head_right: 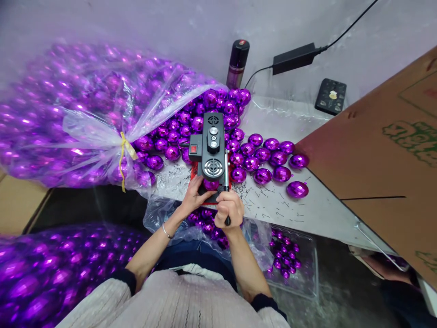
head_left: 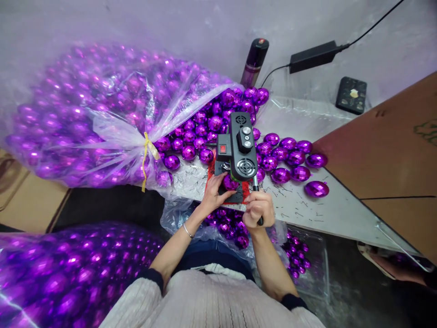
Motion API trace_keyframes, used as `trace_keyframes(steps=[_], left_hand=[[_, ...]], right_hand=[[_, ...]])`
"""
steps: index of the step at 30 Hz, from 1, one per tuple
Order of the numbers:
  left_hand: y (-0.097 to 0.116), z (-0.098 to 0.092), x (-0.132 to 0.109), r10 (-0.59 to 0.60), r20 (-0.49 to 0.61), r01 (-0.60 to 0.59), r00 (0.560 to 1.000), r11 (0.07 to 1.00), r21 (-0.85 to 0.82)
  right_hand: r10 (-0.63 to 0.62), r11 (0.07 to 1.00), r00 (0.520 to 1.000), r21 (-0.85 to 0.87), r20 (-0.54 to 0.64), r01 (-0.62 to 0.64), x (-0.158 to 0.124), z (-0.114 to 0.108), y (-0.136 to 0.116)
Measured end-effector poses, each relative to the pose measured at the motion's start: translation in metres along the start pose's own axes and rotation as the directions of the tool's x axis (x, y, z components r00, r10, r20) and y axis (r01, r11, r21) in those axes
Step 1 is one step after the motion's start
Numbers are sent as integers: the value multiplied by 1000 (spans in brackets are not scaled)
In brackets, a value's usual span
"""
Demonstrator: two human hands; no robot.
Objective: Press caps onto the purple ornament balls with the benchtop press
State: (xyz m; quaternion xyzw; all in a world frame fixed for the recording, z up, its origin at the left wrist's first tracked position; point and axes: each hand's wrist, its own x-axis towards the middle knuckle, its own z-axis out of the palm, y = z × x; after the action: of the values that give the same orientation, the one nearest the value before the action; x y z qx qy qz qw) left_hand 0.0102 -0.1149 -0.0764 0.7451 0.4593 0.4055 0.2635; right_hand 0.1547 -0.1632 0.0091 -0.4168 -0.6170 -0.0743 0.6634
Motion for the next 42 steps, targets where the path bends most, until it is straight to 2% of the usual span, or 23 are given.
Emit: trace_keyframes(steps=[7,11,19,25,29,33,37,39,40,42], left_hand=[[1,0,-1,19,-15,-19,1000,1000,-1],[2,-2,0,26,-7,-26,1000,1000,0],[-2,2,1,56,-33,-56,998,998,19],[-5,5,3,75,-59,-74,995,997,20],[-3,3,4,103,-65,-104,993,994,-11],[5,-5,-20,181,-46,-181,982,984,0],[5,-21,-60,288,-7,-287,958,957,48],[0,-31,-63,253,-33,-249,967,965,80],[-2,-36,-56,209,-68,-201,975,973,110],[-6,-45,-29,86,-174,-53,981,981,187]], right_hand=[[-7,1000,998,19,-58,8,-10,7,8],[3,994,999,113,-38,1,-14,7,11],[105,964,992,251,-65,-85,-20,15,10],[61,977,998,205,-5,-59,-24,14,13],[85,991,996,103,0,-84,4,4,-2],[188,981,981,40,46,-190,44,-6,-23],[166,985,984,34,64,-169,50,-8,-27],[141,988,988,47,62,-144,42,-8,-24],[132,989,989,53,59,-135,38,-7,-22],[123,990,991,56,50,-126,31,-6,-19]])
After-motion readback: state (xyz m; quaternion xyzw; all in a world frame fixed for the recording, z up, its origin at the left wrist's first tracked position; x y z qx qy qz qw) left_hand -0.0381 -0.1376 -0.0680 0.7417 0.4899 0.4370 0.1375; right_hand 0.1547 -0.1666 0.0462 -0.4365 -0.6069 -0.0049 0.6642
